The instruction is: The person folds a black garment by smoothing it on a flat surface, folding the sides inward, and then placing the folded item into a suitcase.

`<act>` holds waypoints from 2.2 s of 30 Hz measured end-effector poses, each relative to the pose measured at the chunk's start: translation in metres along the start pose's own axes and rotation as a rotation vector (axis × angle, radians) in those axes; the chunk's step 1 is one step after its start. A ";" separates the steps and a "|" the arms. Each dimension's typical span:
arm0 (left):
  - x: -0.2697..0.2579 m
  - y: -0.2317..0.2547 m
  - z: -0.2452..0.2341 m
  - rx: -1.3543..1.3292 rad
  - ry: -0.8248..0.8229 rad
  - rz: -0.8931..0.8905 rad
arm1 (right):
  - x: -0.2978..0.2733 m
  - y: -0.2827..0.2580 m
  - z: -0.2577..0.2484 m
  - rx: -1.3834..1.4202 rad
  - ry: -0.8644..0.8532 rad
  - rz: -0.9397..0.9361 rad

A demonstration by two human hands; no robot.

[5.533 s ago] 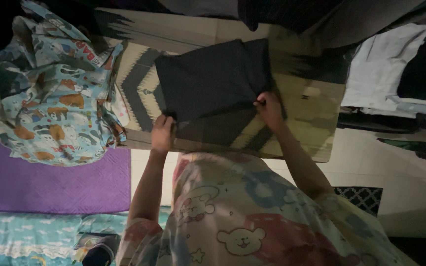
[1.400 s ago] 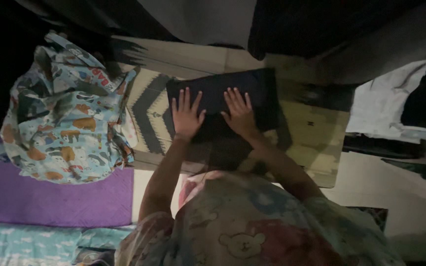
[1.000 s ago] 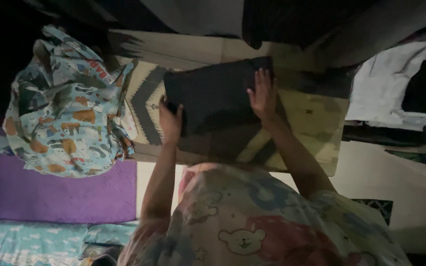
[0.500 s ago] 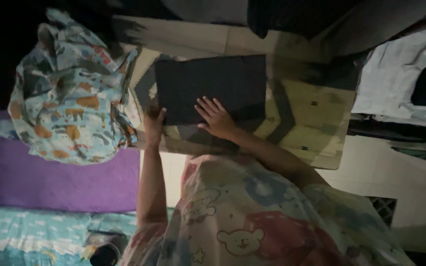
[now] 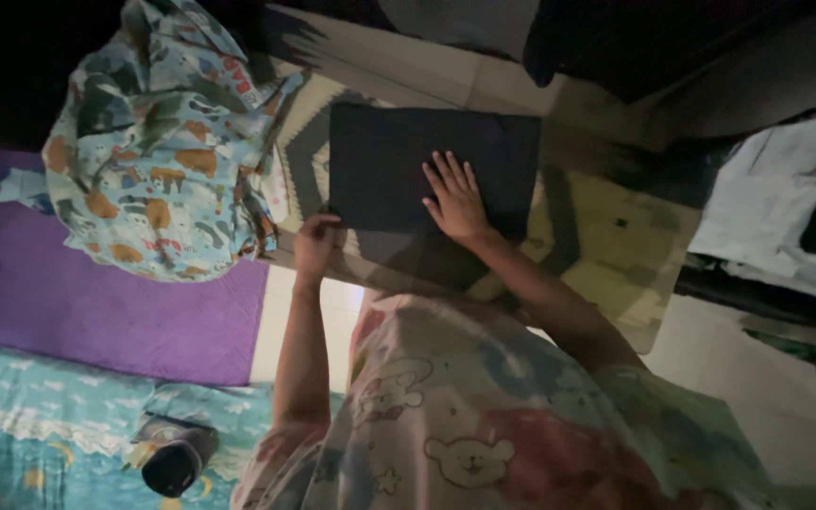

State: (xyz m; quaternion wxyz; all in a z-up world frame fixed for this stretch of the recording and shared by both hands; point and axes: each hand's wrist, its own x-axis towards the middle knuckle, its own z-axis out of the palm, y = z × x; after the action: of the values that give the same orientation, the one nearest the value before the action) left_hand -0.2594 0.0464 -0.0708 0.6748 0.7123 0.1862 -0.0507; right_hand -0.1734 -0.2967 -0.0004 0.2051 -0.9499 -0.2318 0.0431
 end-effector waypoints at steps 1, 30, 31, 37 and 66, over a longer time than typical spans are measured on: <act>0.003 0.005 -0.001 0.022 0.013 -0.049 | 0.005 -0.002 0.000 0.012 0.025 0.007; -0.043 0.197 0.284 0.500 -0.624 0.646 | -0.052 0.088 -0.048 2.096 0.070 0.791; -0.039 0.191 0.291 0.457 -0.663 0.792 | -0.056 0.090 -0.053 2.066 0.063 0.834; 0.060 0.160 0.266 0.870 -0.229 0.839 | -0.070 0.092 -0.068 1.958 0.086 0.960; 0.170 0.175 0.235 0.658 -0.593 0.044 | 0.016 0.267 -0.053 0.913 -0.347 0.671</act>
State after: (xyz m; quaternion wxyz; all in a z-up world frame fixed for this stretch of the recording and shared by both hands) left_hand -0.0017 -0.1536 0.0196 0.4373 0.8477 -0.0567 -0.2951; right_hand -0.0368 -0.5250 -0.0610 0.5273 -0.7661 0.0930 0.3555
